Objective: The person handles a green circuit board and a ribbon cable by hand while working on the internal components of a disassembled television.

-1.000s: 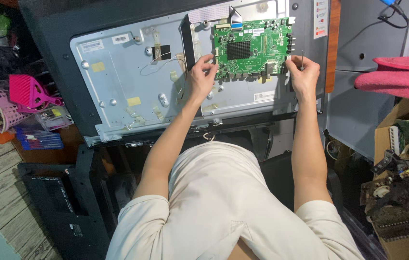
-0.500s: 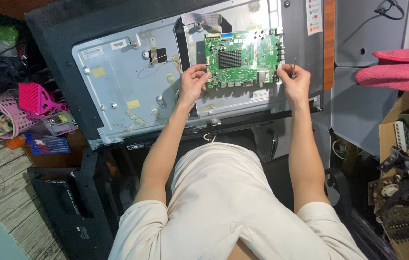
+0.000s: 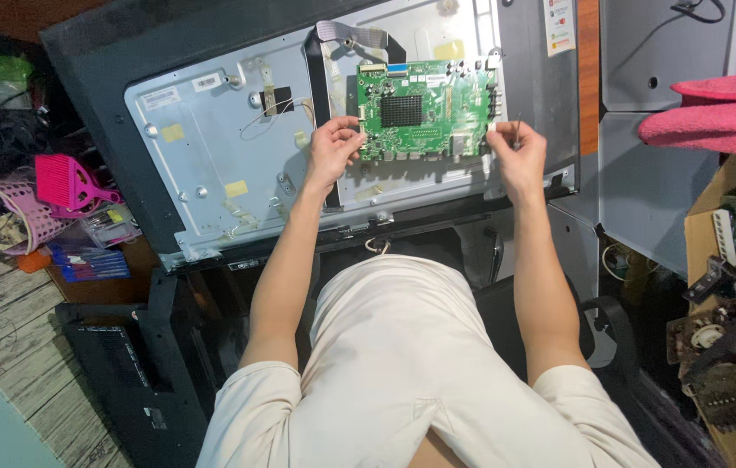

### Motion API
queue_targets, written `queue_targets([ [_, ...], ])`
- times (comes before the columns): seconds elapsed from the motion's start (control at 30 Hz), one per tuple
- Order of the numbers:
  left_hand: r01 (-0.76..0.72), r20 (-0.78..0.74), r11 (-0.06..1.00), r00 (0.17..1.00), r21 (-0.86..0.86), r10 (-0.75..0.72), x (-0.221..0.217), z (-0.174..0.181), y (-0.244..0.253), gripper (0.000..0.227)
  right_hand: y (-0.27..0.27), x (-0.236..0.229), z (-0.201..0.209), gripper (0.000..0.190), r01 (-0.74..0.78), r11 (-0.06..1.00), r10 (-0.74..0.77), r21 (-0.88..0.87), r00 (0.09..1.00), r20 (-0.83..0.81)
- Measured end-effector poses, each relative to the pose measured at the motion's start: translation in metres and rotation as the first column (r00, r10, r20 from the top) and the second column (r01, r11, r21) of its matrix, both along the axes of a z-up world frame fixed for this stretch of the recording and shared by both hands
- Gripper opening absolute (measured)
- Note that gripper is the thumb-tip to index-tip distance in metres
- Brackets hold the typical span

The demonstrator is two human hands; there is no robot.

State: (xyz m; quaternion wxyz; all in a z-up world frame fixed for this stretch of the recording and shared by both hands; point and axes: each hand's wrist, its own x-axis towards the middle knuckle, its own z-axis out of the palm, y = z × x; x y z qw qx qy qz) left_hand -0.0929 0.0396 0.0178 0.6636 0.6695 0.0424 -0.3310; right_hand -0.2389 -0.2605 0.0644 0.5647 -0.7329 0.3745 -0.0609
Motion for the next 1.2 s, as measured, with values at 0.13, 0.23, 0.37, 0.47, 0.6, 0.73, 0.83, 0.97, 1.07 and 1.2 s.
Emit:
queue_targets([
  [0.13,0.012,0.001,1.0,1.0,-0.004,-0.012,-0.006,-0.009,-0.01,0.032,-0.021,0.005,-0.013,0.013,-0.052,0.995,0.053,-0.082,0.998,0.018],
  [0.23,0.012,0.015,1.0,1.0,0.007,-0.012,-0.01,-0.009,-0.017,0.033,-0.027,0.011,-0.008,0.013,-0.056,0.993,0.057,-0.104,0.998,0.011],
  [0.37,0.017,0.041,0.999,0.999,0.041,-0.018,-0.012,-0.012,-0.022,0.032,-0.035,0.015,-0.016,0.013,-0.05,0.994,0.049,-0.102,0.999,-0.011],
  [0.47,0.024,0.057,0.997,0.998,0.066,-0.028,-0.011,-0.016,-0.023,0.031,-0.037,0.018,-0.016,0.012,-0.051,0.993,0.049,-0.109,0.999,-0.019],
  [0.6,0.024,0.076,0.994,0.997,0.103,-0.032,-0.007,-0.015,-0.025,0.03,-0.041,0.022,-0.012,0.014,-0.064,0.991,0.06,-0.119,0.997,-0.041],
  [0.73,0.025,-0.03,0.977,0.999,0.212,-0.019,0.004,0.026,-0.035,0.027,-0.048,0.023,0.007,0.02,-0.109,0.994,0.107,-0.021,0.991,-0.082],
  [0.83,0.023,-0.069,0.981,0.998,0.193,-0.01,0.009,0.037,-0.035,0.03,-0.051,0.023,0.013,0.02,-0.136,0.989,0.133,0.06,0.99,0.046],
  [0.97,0.014,-0.032,0.991,0.999,0.135,-0.009,0.012,0.032,-0.035,0.033,-0.054,0.022,0.012,0.023,-0.165,0.983,0.162,0.082,0.986,0.043],
  [1.07,0.03,-0.029,0.986,0.999,0.165,-0.026,0.009,0.028,-0.036,0.03,-0.054,0.018,0.009,0.023,-0.161,0.981,0.158,0.11,0.987,0.034],
  [1.2,0.056,-0.019,0.974,0.998,0.221,-0.053,0.001,0.017,-0.036,0.024,-0.055,0.013,-0.001,0.018,-0.149,0.983,0.152,0.109,0.988,-0.02],
])
